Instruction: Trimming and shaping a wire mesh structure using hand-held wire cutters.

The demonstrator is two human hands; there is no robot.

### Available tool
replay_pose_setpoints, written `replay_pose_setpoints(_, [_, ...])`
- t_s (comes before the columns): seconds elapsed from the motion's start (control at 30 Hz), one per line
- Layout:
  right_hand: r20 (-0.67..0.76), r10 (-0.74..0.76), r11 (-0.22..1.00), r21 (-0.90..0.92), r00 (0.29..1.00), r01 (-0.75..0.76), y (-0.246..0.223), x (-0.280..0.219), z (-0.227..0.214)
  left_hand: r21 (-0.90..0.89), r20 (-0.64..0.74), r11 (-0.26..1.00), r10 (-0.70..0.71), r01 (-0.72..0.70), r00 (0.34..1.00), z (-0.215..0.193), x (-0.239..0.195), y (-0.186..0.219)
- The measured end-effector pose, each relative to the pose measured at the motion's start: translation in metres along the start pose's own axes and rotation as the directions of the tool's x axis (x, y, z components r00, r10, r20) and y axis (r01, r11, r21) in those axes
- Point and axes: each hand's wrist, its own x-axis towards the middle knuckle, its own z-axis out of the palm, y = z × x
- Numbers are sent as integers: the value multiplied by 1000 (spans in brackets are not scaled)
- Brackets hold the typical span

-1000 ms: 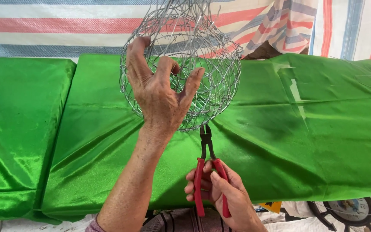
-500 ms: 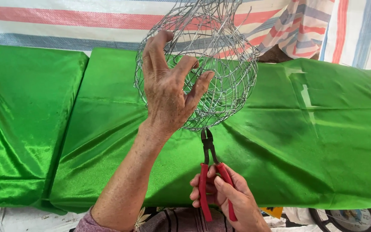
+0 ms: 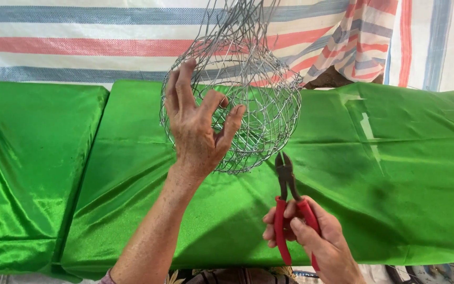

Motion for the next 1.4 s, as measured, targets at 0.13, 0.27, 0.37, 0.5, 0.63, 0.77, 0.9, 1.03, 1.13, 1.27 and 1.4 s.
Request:
replay_pose_setpoints(0.13, [73,49,992,112,996,-57,-11,8,1,24,-17,999,22,-21,1000,5,-3,1])
replay_pose_setpoints(0.27, [68,113,970,207,991,-125,-8,11,7,23,-32,999,46,-45,998,1,-2,5])
replay_pose_setpoints(0.37, [46,119,957,262,992,-127,-1,10,8,33,-41,999,44,-43,998,5,-4,1])
replay_pose_setpoints(0.5, [102,118,927,344,988,-146,12,5,4,43,-51,998,38,-36,998,5,-4,1])
replay_pose_setpoints(0.63, [40,31,953,301,999,-42,28,2,17,42,-56,998,41,-39,998,4,-4,5])
replay_pose_setpoints(0.77, [-113,-17,947,317,993,52,43,6,43,39,-63,998,43,-41,997,6,-3,7])
replay_pose_setpoints(0.9, [-225,-77,921,357,971,156,50,12,62,58,-73,997,52,-48,996,4,-3,8])
replay_pose_setpoints(1.03, [-222,-94,927,337,971,167,50,14,72,51,-74,998,46,-42,996,4,-3,7])
replay_pose_setpoints(1.13, [-243,-67,918,365,968,155,51,19,77,55,-78,997,52,-48,996,8,-5,6])
replay_pose_setpoints(1.27, [-304,-62,924,342,951,169,54,26,79,59,-77,997,60,-55,995,8,-8,6])
replay_pose_setpoints(1.4, [-348,-101,953,236,932,191,53,32,85,55,-74,997,64,-60,995,5,-7,11])
